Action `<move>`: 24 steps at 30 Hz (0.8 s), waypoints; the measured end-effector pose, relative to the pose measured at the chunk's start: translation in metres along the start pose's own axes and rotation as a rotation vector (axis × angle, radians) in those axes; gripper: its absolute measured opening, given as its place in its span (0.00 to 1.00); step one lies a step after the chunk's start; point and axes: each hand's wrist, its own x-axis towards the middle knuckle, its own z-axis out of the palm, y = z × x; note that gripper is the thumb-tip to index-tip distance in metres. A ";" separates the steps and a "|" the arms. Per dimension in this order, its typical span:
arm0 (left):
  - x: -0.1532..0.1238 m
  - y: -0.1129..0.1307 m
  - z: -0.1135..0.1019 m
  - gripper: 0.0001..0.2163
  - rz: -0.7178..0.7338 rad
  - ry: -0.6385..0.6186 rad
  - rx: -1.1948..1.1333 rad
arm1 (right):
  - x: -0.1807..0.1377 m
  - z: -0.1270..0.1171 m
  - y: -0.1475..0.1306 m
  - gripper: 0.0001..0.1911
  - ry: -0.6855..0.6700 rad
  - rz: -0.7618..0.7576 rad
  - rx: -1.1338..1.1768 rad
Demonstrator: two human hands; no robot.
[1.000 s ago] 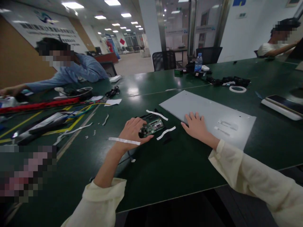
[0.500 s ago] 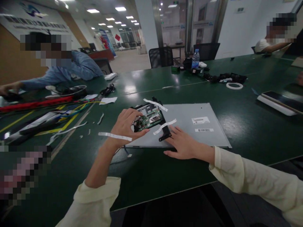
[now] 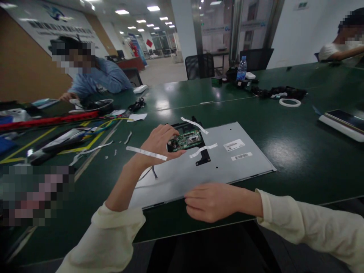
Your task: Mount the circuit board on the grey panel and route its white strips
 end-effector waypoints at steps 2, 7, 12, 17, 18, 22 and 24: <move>0.001 -0.002 0.011 0.21 -0.016 -0.019 -0.020 | 0.013 -0.003 -0.002 0.12 -0.001 -0.104 -0.006; 0.002 -0.004 0.038 0.22 -0.006 -0.123 -0.074 | 0.041 0.012 0.008 0.16 -0.024 -0.062 0.139; 0.000 -0.005 0.056 0.22 -0.009 -0.161 -0.115 | 0.058 0.034 0.013 0.17 -0.070 0.089 0.337; -0.005 -0.005 0.071 0.23 -0.001 -0.166 -0.132 | 0.060 0.035 0.010 0.16 -0.059 0.149 0.438; -0.006 -0.005 0.073 0.23 0.002 -0.168 -0.129 | 0.060 0.036 0.010 0.16 -0.059 0.163 0.449; -0.007 -0.003 0.078 0.24 0.007 -0.182 -0.134 | 0.060 0.039 0.009 0.16 -0.069 0.199 0.469; -0.007 -0.002 0.079 0.24 0.002 -0.192 -0.140 | 0.060 0.040 0.009 0.16 -0.070 0.201 0.475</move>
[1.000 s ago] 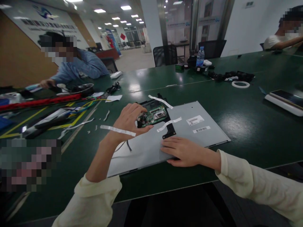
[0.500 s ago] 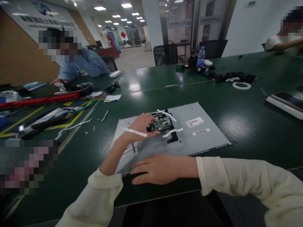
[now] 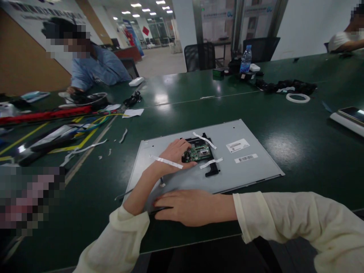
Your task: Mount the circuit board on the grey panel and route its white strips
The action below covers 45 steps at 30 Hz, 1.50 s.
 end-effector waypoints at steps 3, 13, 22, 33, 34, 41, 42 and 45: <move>-0.001 0.000 0.000 0.25 -0.012 -0.011 -0.012 | 0.003 0.001 0.000 0.17 0.007 0.001 -0.003; -0.005 -0.001 -0.002 0.23 -0.047 -0.034 -0.031 | 0.016 0.011 0.003 0.14 0.075 -0.031 -0.024; -0.006 0.005 -0.002 0.25 -0.058 -0.003 0.026 | 0.015 0.011 0.004 0.15 0.065 -0.035 -0.050; -0.002 0.006 -0.004 0.20 -0.074 0.136 -0.087 | 0.014 0.009 0.002 0.15 0.049 -0.043 -0.053; -0.002 0.007 -0.006 0.20 -0.086 0.162 -0.096 | 0.014 0.009 0.002 0.15 0.052 -0.038 -0.053; 0.001 0.011 -0.006 0.21 -0.093 0.176 -0.070 | 0.015 0.009 0.003 0.14 0.054 -0.036 -0.051; 0.001 0.011 -0.004 0.22 -0.089 0.163 -0.060 | 0.015 0.009 0.003 0.14 0.057 -0.034 -0.050; 0.000 0.010 0.000 0.22 -0.090 0.136 -0.028 | 0.015 0.009 0.003 0.13 0.055 -0.042 -0.044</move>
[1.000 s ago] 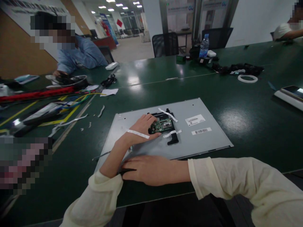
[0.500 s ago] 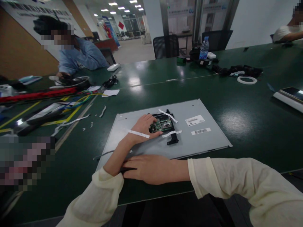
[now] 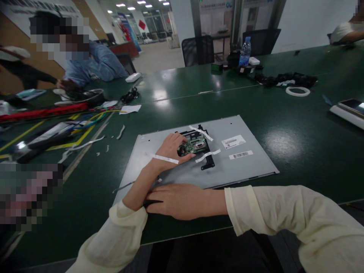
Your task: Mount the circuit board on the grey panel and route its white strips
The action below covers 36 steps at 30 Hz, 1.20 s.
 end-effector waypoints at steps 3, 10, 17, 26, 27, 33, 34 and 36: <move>0.000 -0.001 0.003 0.22 0.007 -0.025 0.025 | 0.000 -0.001 0.000 0.14 -0.005 -0.008 0.006; 0.000 0.000 0.006 0.25 0.010 -0.064 0.070 | 0.000 -0.003 0.001 0.14 -0.001 -0.025 -0.021; -0.002 0.011 -0.007 0.21 -0.045 0.014 0.110 | 0.002 0.001 0.000 0.13 -0.004 -0.006 -0.001; 0.047 0.026 0.000 0.15 -0.089 -0.008 0.016 | 0.001 -0.001 -0.002 0.15 -0.042 0.012 -0.060; 0.049 0.027 0.005 0.16 -0.106 -0.026 0.026 | 0.000 -0.001 -0.002 0.14 -0.050 0.013 -0.071; 0.039 0.022 0.024 0.19 -0.147 -0.069 0.057 | 0.001 0.003 -0.003 0.13 -0.036 -0.007 -0.086; 0.037 0.021 0.025 0.19 -0.153 -0.071 0.057 | 0.001 0.003 -0.003 0.13 -0.035 -0.007 -0.083; 0.035 0.020 0.025 0.18 -0.166 -0.081 0.050 | 0.001 0.004 -0.003 0.13 -0.039 -0.008 -0.076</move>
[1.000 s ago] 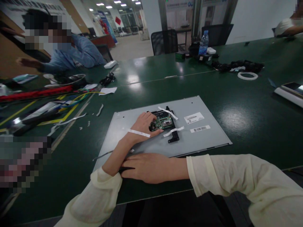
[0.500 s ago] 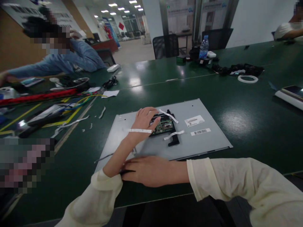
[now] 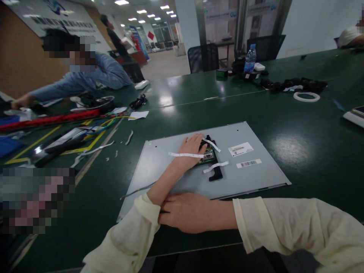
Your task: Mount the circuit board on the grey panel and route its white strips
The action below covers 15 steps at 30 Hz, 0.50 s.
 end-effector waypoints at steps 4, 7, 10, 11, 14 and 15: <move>-0.001 0.000 0.003 0.17 -0.008 -0.014 -0.019 | 0.000 0.001 -0.001 0.12 -0.005 0.010 -0.012; -0.001 -0.001 0.009 0.17 -0.009 0.001 -0.017 | 0.000 0.001 -0.005 0.10 0.042 0.011 -0.082; -0.001 -0.002 0.013 0.17 -0.014 0.022 -0.003 | 0.000 -0.005 -0.013 0.11 0.146 -0.034 -0.166; -0.001 -0.002 0.014 0.17 -0.018 0.024 -0.001 | 0.000 -0.009 -0.015 0.12 0.189 -0.050 -0.187; -0.003 -0.001 0.012 0.17 -0.025 0.030 -0.004 | -0.007 -0.031 -0.014 0.12 0.321 -0.040 -0.221; -0.004 0.000 0.012 0.17 -0.022 0.033 -0.007 | -0.011 -0.040 -0.009 0.12 0.353 -0.006 -0.226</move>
